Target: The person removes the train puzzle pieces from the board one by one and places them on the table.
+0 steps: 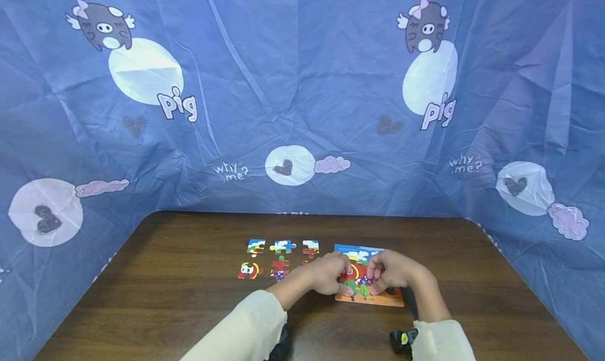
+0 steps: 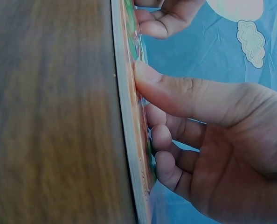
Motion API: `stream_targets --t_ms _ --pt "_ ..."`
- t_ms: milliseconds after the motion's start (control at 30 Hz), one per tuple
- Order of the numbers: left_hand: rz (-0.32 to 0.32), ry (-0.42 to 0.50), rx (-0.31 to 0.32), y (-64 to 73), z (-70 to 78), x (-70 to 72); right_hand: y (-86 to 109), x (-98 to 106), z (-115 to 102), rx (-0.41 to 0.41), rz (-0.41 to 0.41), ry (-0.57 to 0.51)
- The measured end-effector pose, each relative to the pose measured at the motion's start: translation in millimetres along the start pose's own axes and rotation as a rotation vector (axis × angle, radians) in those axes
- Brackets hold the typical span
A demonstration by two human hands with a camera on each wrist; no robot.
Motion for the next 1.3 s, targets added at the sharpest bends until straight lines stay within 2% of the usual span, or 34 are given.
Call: stream_targets --t_ms 200,400,533,700,933,1033,1300 --pt "0.008 0.005 -0.017 0.1 -0.7 0.2 -0.7 0.8 1.2 0.01 -0.009 0.001" --pt "0.027 0.08 -0.029 -0.1 -0.3 -0.4 -1.9 0.5 2.8 0.0 0.0 0.003" --pt "0.066 0.163 -0.019 1.5 0.2 -0.5 -2.2 -0.1 3.9 0.012 0.0 0.005" --pt "0.139 0.309 -0.013 4.5 -1.6 1.3 -2.7 -0.3 4.0 0.029 -0.004 0.005" --pt "0.185 0.453 0.006 9.4 -8.0 8.3 -2.6 -0.2 4.3 0.019 -0.008 0.023" --pt "0.202 0.474 0.012 12.4 -12.3 11.1 -2.7 0.1 4.1 0.019 -0.016 0.022" --pt "0.22 0.457 0.027 26.4 -23.7 18.9 -1.6 -0.7 3.2 -0.009 -0.006 0.003"
Point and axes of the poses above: each hand's wrist, its own y-axis away from the middle knuckle, its own x-axis out of the back of the hand, z = x × y, the point moved 1 cm from there along -y, towards the middle knuckle, and after that the axes turned 2 degrees about x, right-handed, at the moved point
